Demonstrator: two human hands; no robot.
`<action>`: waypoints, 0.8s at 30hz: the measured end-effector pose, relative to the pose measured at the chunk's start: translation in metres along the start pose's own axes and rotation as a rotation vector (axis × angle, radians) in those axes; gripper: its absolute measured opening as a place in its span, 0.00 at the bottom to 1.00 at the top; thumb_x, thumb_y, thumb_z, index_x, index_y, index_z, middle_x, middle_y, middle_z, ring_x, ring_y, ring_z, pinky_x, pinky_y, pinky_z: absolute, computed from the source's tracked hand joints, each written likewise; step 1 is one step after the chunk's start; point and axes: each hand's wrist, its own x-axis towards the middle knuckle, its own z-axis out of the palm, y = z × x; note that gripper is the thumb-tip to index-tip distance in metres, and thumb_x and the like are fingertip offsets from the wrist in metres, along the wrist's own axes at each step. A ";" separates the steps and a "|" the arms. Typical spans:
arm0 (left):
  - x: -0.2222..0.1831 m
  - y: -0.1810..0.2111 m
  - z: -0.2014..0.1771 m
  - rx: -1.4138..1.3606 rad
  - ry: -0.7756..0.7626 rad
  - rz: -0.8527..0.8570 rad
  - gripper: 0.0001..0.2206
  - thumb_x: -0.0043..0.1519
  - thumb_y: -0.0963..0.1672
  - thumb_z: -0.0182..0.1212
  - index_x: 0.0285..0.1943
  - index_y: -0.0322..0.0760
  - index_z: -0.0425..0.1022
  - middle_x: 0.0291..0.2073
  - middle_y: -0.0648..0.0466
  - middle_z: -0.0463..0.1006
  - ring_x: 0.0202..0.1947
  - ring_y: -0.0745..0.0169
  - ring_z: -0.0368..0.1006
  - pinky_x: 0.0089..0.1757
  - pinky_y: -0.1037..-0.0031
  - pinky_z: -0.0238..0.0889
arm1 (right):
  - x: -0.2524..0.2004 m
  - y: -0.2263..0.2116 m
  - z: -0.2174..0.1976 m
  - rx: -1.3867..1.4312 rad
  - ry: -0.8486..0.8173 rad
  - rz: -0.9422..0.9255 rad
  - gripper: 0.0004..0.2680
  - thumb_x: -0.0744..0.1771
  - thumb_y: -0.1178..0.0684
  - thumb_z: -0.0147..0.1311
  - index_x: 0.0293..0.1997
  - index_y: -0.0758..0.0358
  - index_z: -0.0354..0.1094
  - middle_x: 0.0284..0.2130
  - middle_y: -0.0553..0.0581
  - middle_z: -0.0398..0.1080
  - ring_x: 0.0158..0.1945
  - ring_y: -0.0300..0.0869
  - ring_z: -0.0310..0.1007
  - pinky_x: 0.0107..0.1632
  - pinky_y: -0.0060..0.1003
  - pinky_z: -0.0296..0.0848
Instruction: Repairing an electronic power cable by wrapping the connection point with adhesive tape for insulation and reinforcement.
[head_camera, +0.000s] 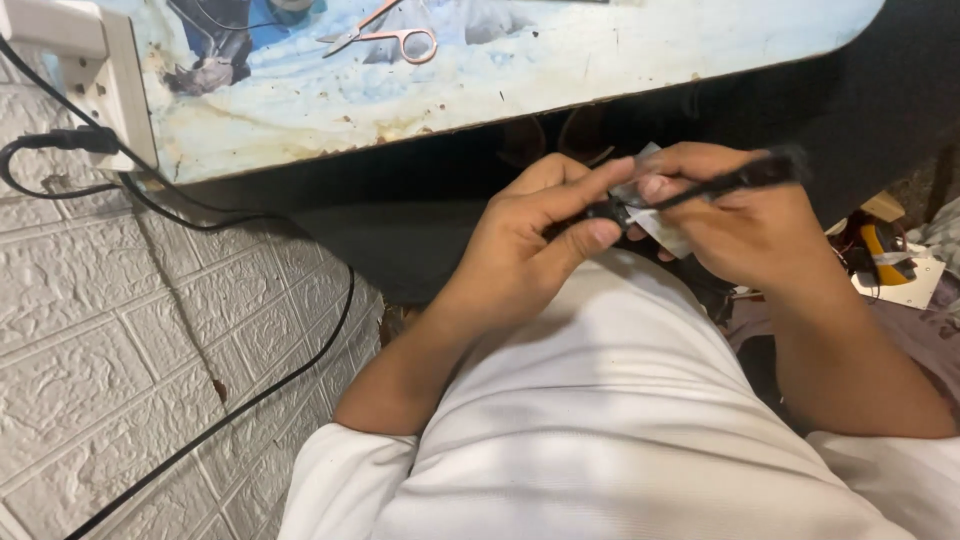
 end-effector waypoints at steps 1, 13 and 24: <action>0.002 0.003 0.002 -0.104 0.032 -0.090 0.25 0.75 0.43 0.68 0.83 0.45 0.70 0.52 0.57 0.76 0.53 0.67 0.74 0.61 0.75 0.71 | 0.004 -0.006 0.000 -0.035 -0.007 0.149 0.06 0.76 0.55 0.55 0.50 0.65 0.79 0.32 0.55 0.76 0.31 0.38 0.71 0.37 0.35 0.70; 0.004 -0.008 0.000 -0.162 0.060 -0.148 0.34 0.66 0.44 0.80 0.82 0.46 0.71 0.50 0.56 0.74 0.53 0.70 0.76 0.57 0.80 0.74 | 0.013 -0.014 -0.013 -0.281 -0.206 -0.101 0.09 0.71 0.56 0.60 0.57 0.60 0.82 0.41 0.54 0.86 0.36 0.39 0.84 0.36 0.35 0.76; 0.010 -0.004 -0.004 -0.170 0.014 -0.242 0.31 0.60 0.42 0.83 0.75 0.43 0.79 0.49 0.57 0.77 0.49 0.71 0.77 0.53 0.81 0.71 | 0.014 -0.009 -0.016 -0.253 -0.221 -0.157 0.11 0.73 0.50 0.56 0.59 0.58 0.82 0.48 0.53 0.87 0.42 0.38 0.87 0.42 0.30 0.79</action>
